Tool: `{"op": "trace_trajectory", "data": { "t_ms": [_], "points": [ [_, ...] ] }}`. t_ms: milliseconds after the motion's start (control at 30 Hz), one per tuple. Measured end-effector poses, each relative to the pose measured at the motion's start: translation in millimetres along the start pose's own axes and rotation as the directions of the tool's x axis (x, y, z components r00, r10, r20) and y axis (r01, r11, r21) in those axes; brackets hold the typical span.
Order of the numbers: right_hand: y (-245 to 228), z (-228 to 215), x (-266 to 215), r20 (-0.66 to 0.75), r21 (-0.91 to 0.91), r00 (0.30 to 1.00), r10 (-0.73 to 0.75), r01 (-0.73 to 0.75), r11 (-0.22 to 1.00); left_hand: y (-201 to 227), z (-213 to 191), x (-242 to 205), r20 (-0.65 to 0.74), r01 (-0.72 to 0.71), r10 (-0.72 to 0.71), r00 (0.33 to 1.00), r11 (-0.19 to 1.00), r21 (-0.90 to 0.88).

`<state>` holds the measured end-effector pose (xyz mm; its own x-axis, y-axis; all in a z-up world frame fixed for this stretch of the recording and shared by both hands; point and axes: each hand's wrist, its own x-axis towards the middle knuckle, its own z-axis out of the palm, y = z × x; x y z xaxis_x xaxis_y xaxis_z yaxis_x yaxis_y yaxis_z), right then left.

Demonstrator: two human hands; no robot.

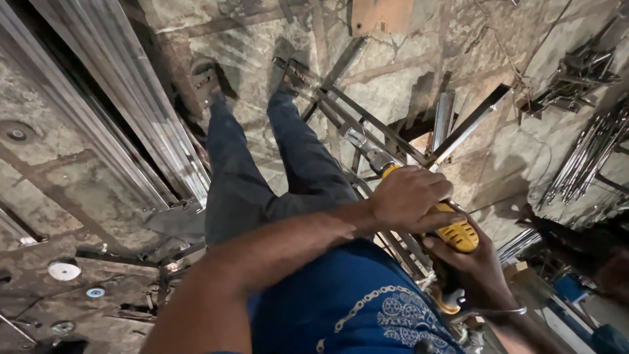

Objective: The person uses a yellow power drill to make holes in a metal frame structure. The camera angle is unstable, frequently pointing at the floor or ceiling, but the person is seen holding the drill and operating it against the metal bars.

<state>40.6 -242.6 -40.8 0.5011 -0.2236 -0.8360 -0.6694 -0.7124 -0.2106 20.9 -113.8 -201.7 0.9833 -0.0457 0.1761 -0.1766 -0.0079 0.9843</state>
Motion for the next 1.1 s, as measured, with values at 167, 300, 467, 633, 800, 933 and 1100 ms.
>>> {"op": "trace_trajectory", "data": {
  "t_ms": [167,300,467,633,800,933,1100],
  "points": [
    [23,-13,8,-0.007,0.046,0.999,0.052,-0.051,0.998,-3,-1,-1,-0.026,0.005,-0.006,1.000,1.000,-0.019],
    [-33,10,3,0.067,0.038,0.994,-0.083,0.080,0.996,-9,-9,2,-0.023,0.050,-0.051,0.998,0.997,-0.051],
    [-31,19,2,0.075,-0.055,0.994,-0.080,0.084,0.995,-7,-19,-2,-0.021,0.063,-0.065,0.998,0.995,-0.079],
    [-23,16,3,0.061,0.100,0.998,-0.026,0.019,0.995,-8,-15,0,-0.074,0.030,-0.036,0.997,0.996,-0.088],
    [-39,16,5,0.072,0.077,0.995,-0.062,0.057,0.995,-6,-18,6,-0.117,0.059,-0.068,0.991,0.995,-0.081],
    [-45,11,6,0.019,-0.094,0.998,-0.055,0.057,0.994,-6,-15,8,-0.151,0.058,-0.069,0.986,0.996,-0.075],
    [-54,18,3,0.052,-0.024,0.997,-0.050,0.051,0.998,-9,-14,7,-0.127,0.068,-0.078,0.989,0.994,-0.088]
  ]
}}
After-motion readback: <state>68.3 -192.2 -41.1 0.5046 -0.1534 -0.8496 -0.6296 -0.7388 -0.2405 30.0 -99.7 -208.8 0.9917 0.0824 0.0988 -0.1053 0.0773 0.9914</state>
